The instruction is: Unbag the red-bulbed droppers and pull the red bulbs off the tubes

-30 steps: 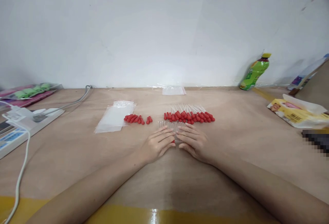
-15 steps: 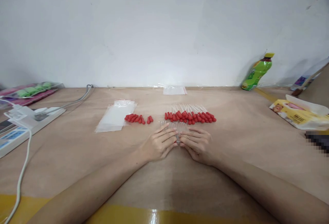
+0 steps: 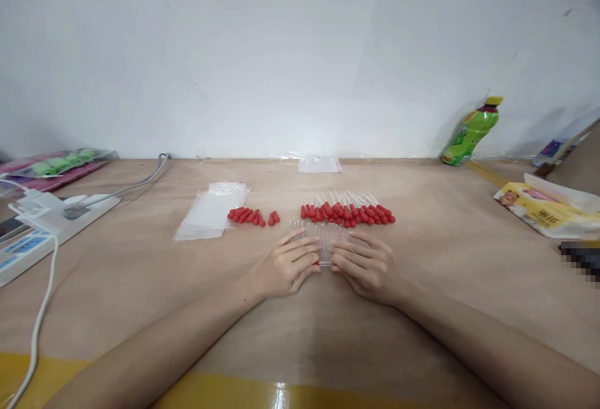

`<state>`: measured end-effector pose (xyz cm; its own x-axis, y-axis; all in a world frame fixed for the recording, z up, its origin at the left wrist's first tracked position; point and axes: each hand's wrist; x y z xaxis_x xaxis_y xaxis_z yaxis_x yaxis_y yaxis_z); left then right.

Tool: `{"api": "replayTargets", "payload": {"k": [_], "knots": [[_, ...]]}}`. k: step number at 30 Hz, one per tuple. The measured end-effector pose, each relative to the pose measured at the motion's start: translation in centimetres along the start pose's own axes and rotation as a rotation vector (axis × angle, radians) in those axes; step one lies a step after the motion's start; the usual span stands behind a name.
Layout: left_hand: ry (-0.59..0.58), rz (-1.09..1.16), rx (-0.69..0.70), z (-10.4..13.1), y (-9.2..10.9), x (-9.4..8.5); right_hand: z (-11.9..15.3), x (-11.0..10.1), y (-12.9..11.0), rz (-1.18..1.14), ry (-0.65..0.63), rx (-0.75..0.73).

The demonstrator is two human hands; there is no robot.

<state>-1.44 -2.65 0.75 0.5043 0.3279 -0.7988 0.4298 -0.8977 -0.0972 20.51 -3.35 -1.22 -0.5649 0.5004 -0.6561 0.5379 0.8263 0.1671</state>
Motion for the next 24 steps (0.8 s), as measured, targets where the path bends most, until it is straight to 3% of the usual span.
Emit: {"api": "replayTargets", "payload": {"k": [5,8,11,14,18,24], "knots": [[0.037,0.016,0.025,0.2,0.1,0.2,0.1,-0.5,0.0,0.03,-0.004,-0.048],[0.091,0.037,-0.007,1.2,-0.9,-0.3,0.6,-1.4,1.0,0.044,0.031,-0.021],[0.148,-0.028,-0.167,2.3,-2.7,-1.4,1.2,-1.9,2.6,0.093,0.112,0.137],[0.187,-0.075,-0.346,2.8,-4.4,-2.4,1.4,-1.6,3.4,0.101,0.105,0.253],[0.168,-0.089,-0.583,2.7,-6.3,-2.9,1.2,-0.8,3.1,0.07,0.04,0.291],[0.138,-0.113,-0.734,2.8,-7.9,-3.0,1.2,-0.7,2.7,0.037,0.021,0.314]]}}
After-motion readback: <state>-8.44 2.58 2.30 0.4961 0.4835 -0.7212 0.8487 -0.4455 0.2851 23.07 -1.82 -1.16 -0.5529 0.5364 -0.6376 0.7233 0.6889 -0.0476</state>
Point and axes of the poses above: each hand's wrist, its own z-axis away from the middle knuckle, its own x-axis out of the palm, y = z × x
